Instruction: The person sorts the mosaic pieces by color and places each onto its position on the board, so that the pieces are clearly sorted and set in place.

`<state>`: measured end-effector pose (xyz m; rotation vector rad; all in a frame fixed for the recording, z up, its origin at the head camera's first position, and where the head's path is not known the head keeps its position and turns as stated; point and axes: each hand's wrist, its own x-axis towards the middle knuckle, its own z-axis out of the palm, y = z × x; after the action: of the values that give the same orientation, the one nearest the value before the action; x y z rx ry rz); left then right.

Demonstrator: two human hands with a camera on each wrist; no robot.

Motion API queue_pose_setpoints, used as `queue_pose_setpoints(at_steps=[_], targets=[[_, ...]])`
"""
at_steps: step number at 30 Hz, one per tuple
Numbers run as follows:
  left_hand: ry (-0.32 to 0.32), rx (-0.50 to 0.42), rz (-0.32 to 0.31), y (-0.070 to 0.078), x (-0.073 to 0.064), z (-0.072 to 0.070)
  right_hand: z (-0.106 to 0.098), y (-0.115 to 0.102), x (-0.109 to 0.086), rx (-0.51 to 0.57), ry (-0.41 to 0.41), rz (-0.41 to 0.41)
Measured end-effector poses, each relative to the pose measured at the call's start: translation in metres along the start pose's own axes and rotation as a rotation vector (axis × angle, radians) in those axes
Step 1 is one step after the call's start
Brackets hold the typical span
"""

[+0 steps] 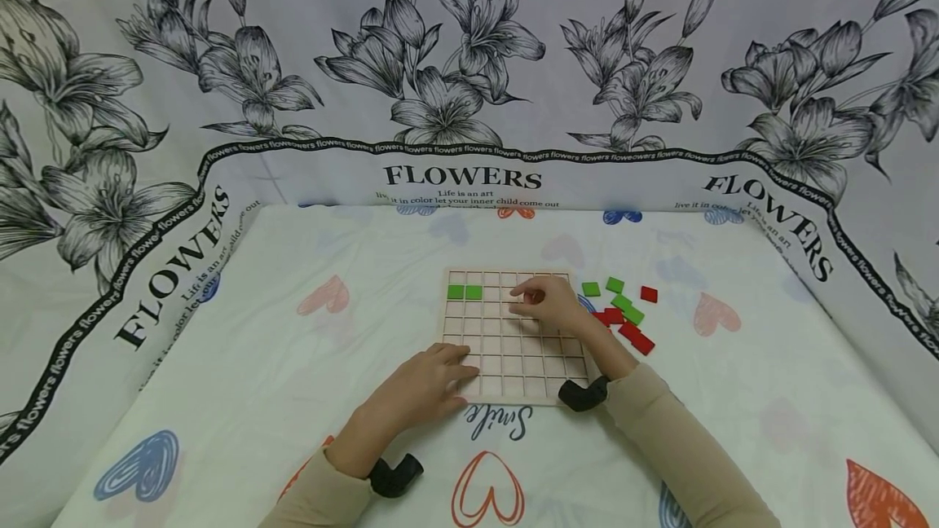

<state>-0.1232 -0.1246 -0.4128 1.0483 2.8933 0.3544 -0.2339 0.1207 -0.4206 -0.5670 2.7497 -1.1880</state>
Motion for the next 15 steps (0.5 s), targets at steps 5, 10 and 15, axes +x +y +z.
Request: queue_pose_setpoints(at_steps=[5,10,15], targets=[[0.007,0.010,0.005,0.000,0.000,0.001,-0.006,0.000,-0.006,0.016,-0.002,0.013],[0.009,0.007,0.000,-0.001,0.000,0.002,-0.012,0.006,-0.011,0.029,-0.001,0.035],[0.005,-0.001,-0.009,0.000,-0.001,0.003,-0.019,0.010,-0.015,0.016,0.015,0.052]])
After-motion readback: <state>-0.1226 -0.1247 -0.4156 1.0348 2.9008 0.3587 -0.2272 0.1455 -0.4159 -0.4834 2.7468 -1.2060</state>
